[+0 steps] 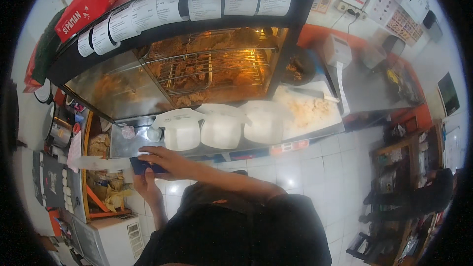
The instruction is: The person assembles cardboard food boxes by hand, organizes them on a counter near a food warmer, and handles small paper packets.
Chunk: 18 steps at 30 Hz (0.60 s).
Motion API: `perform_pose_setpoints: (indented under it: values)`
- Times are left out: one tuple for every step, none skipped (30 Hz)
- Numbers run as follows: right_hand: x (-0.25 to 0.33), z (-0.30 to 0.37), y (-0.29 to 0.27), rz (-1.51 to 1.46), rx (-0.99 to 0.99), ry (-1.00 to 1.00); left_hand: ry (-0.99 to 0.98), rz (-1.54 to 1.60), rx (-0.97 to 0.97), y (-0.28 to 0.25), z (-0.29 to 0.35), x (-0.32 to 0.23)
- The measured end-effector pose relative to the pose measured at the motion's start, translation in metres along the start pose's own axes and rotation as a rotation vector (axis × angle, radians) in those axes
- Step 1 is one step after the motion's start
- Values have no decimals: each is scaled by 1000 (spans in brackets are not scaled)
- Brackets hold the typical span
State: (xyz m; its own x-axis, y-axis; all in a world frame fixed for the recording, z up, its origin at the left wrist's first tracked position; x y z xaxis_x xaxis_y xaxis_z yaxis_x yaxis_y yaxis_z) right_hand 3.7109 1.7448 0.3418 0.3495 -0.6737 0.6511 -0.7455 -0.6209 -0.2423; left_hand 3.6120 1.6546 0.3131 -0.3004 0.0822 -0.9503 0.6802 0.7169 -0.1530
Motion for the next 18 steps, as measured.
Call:
perform_pose_setpoints:
  values:
    - [3, -8, 0, 19, 68, 9, 196, -142, 52, 5, 1, -27]
    - [5, -18, -16, 44, 10, 30, 391, -280, 107, 15, 1, -60]
    - [18, -40, -35, 60, -41, 49, 582, -424, 154, 25, 3, -96]
    - [35, -63, -63, 38, -87, 2, 674, -291, 81, 29, 1, -128]
    - [65, -90, -93, 179, -116, -59, 769, -287, 58, 26, 7, -147]
    - [100, -123, -124, 185, -196, -187, 865, -287, 39, 24, 13, -160]
    - [132, -156, -147, 179, -271, -316, 954, -308, 20, 17, 23, -167]
    - [136, -193, -157, 286, -227, -215, 1035, -253, -38, 6, 36, -168]
    - [151, -225, -170, 347, -206, -232, 1147, -193, -56, 3, 46, -171]
    - [172, -247, -206, 446, -196, -241, 1272, -86, -55, 12, 50, -177]
    - [175, -266, -240, 531, -188, -219, 1380, 16, -52, 19, 56, -174]
    - [177, -286, -276, 591, -183, -190, 1249, -68, 15, 27, 53, -177]
    - [183, -310, -306, 638, -172, -170, 1150, -102, 30, 24, 51, -174]
    - [184, -331, -346, 700, -163, -125, 1047, -115, 48, 25, 48, -164]
    - [180, -347, -392, 769, -157, -61, 939, -118, 75, 29, 43, -151]
    - [175, -362, -441, 823, -147, 5, 891, -125, 81, 30, 43, -145]
    - [169, -374, -487, 864, -131, 69, 831, -129, 59, 27, 43, -135]
    - [161, -383, -530, 897, -100, 124, 771, -129, 34, 24, 45, -122]
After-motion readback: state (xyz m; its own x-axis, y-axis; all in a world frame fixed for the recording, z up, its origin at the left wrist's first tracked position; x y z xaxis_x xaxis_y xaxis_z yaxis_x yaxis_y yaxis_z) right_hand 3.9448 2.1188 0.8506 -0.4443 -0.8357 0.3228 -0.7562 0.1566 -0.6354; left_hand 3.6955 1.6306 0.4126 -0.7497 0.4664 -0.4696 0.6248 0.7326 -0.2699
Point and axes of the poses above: each hand's wrist, its own z-axis away from the middle knuckle, its own y-axis out of the palm, x = y × z, the point moved 10 cm from there along -z, towards the middle knuckle, and after that the axes turned 1 degree about -y, right-handed, at the moved point
